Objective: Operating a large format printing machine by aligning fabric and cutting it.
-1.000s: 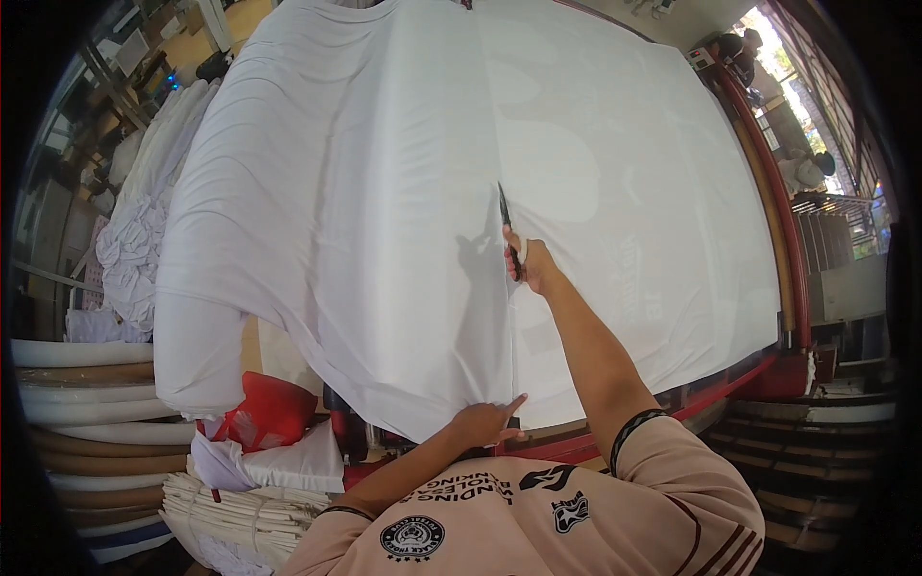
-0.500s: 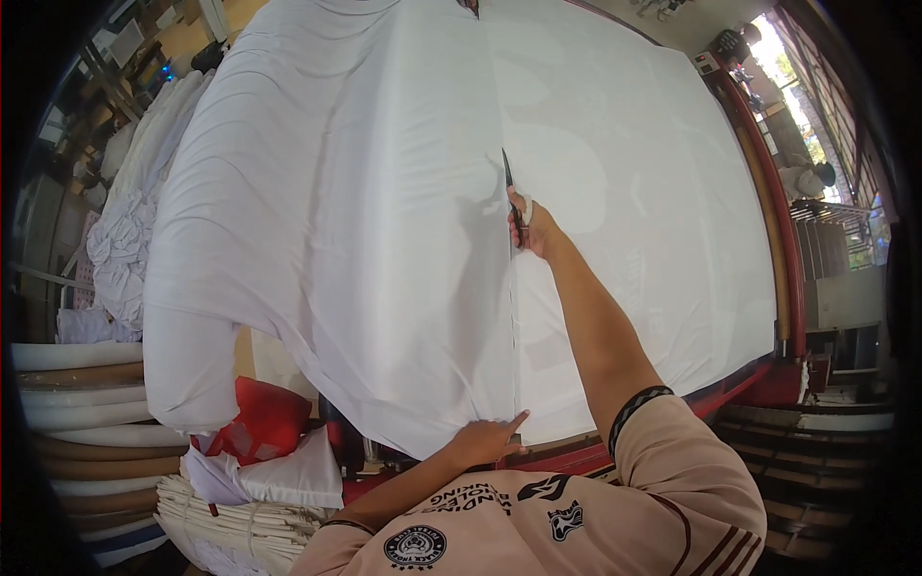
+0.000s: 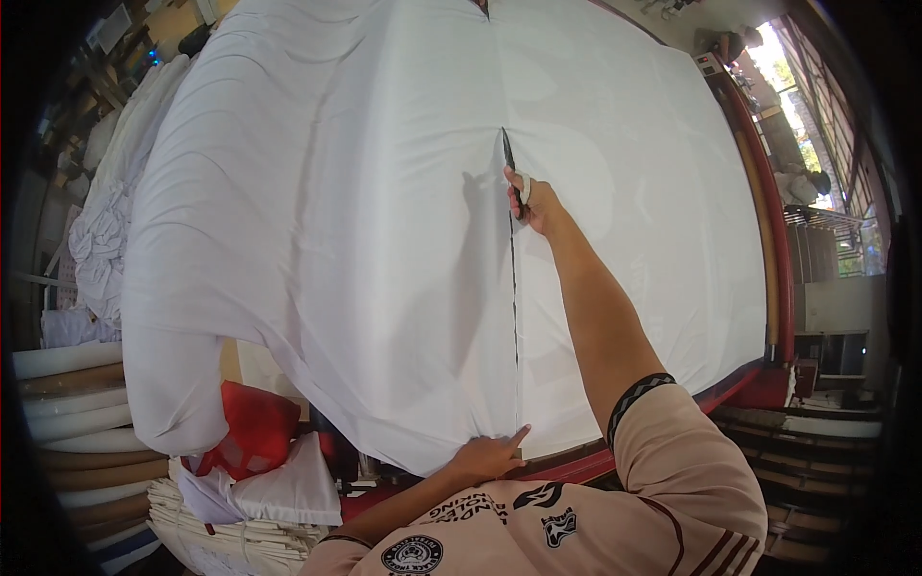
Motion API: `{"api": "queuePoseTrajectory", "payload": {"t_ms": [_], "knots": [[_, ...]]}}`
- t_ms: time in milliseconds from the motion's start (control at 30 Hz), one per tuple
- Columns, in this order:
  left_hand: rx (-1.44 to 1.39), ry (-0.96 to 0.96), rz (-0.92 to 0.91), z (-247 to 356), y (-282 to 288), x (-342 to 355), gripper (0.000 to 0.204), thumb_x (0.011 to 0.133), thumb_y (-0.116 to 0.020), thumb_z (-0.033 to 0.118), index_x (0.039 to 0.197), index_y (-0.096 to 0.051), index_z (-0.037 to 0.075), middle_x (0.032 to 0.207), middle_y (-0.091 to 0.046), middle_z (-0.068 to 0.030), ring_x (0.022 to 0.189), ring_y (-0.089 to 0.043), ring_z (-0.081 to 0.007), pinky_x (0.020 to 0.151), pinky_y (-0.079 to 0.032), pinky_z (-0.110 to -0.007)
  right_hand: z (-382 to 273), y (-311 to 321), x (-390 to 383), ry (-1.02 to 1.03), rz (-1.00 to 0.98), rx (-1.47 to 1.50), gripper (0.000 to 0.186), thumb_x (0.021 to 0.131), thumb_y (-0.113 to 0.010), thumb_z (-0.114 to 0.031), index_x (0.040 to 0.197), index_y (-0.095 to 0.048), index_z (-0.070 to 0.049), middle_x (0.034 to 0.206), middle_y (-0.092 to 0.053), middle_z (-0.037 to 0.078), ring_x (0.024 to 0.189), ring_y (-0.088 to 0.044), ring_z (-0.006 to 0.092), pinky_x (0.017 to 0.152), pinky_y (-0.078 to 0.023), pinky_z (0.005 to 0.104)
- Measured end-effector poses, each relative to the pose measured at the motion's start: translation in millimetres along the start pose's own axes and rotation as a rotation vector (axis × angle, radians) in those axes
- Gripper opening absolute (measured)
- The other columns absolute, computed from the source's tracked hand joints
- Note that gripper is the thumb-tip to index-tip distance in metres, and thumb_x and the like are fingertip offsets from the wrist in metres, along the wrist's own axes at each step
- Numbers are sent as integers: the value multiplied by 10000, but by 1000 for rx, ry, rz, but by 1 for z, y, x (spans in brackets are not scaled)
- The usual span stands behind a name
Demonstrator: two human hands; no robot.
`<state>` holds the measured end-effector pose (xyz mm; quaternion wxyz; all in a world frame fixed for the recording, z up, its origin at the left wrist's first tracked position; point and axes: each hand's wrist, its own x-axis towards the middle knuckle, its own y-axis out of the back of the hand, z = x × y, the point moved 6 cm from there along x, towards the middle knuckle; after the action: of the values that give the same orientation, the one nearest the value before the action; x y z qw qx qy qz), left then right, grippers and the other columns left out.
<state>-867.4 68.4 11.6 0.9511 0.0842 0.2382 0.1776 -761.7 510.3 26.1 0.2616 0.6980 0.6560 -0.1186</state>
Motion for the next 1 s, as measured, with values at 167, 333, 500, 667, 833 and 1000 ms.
{"api": "queuePoseTrajectory", "payload": {"t_ms": [167,333,500,667,833,1000], "knots": [[22,-10,4,-4,-3,3,773,994,-530,481,1600,-174,158,1017,-681,-217,865,-684,-415,755,-543,-503,-13,6,30,-258,-34,164,552,773,-784,-640,895,-609,-132,718,-560,-1,569,-527,116,519,-453,248],[53,-37,16,-8,-6,3,774,1004,-506,500,1605,-156,161,869,-690,-218,722,-683,-429,673,-552,-512,-31,-1,48,29,11,-1,724,697,-718,-800,812,-568,-101,690,-542,11,550,-528,150,512,-453,280],[84,-87,9,-15,-17,8,788,1008,-497,505,1606,-139,138,770,-673,-217,579,-658,-393,565,-544,-493,-41,2,78,-258,-47,126,549,742,-814,-632,831,-582,-143,680,-554,-18,555,-524,99,498,-448,251],[56,-175,91,-21,-23,13,792,1017,-486,499,1610,-115,129,730,-658,-219,545,-652,-363,520,-531,-478,-59,-4,106,65,10,-29,727,689,-724,-800,783,-550,-100,686,-552,8,544,-542,145,486,-455,270],[-8,-146,-14,-29,-35,23,820,1011,-491,505,1613,-87,122,822,-675,-238,548,-656,-362,521,-531,-484,-67,3,127,-207,-46,141,602,706,-825,-657,812,-557,-128,676,-551,-4,533,-534,119,479,-453,263],[-117,-103,-101,-34,-43,30,871,977,-573,451,1613,-61,147,899,-697,-281,684,-704,-405,650,-558,-529,-84,-6,152,57,-11,-48,664,724,-737,-752,778,-551,-117,656,-539,-6,534,-528,123,483,-447,259]]}}
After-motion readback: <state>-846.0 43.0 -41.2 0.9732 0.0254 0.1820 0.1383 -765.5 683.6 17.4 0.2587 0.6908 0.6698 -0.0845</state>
